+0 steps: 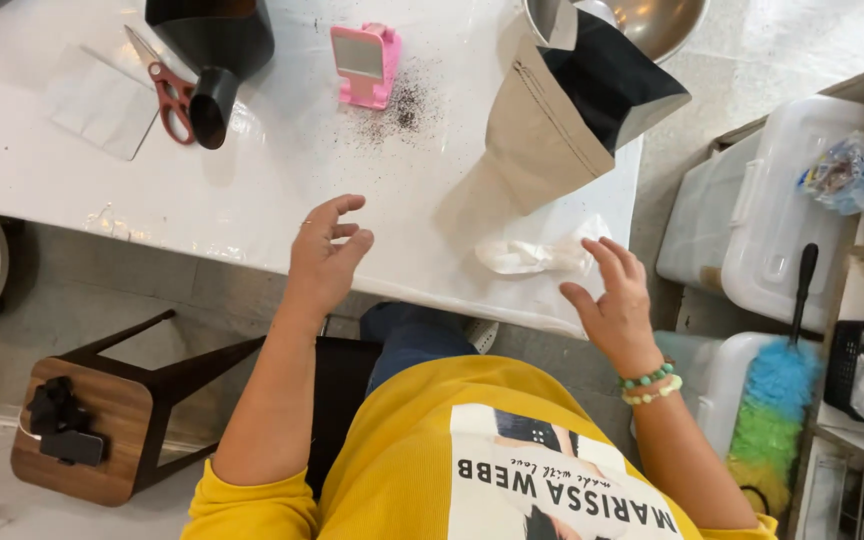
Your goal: Filling a bag with ground coffee using a scoop and then wiping the work surface
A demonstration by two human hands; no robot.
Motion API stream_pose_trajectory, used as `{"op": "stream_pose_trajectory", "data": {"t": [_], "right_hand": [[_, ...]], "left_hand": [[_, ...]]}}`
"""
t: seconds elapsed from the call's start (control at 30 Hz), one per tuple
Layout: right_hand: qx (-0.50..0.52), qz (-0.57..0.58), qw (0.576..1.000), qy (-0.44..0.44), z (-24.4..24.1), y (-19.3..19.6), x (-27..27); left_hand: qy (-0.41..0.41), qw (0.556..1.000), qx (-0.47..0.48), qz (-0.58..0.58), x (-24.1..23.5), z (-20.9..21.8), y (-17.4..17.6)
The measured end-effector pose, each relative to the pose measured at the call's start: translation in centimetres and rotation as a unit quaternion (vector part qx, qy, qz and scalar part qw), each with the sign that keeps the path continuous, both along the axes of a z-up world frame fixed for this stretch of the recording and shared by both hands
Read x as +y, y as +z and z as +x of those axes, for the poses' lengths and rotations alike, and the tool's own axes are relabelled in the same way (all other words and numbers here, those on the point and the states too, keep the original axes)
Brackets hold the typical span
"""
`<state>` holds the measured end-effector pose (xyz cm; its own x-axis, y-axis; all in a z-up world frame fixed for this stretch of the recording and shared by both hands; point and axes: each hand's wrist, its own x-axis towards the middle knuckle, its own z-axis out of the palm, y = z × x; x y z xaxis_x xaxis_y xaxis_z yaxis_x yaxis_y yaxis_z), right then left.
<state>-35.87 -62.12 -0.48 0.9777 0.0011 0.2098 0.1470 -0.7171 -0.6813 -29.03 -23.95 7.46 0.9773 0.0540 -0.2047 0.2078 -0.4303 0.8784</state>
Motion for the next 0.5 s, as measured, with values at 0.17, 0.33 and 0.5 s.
{"op": "stream_pose_trajectory", "data": {"t": [0.17, 0.33, 0.5], "right_hand": [[0.038, -0.139, 0.988, 0.047, 1.7, -3.6, 2.6], [-0.047, -0.275, 0.953, 0.121, 3.3, -7.1, 2.0], [-0.023, -0.159, 0.986, 0.049, 2.9, -9.1, 1.7]], "left_hand": [[0.043, 0.999, 0.003, 0.007, 1.9, 0.3, -1.0], [0.041, 0.999, -0.001, 0.003, 4.0, 2.7, -1.7], [0.024, 1.000, 0.007, -0.001, 6.4, 7.0, -1.8]]}}
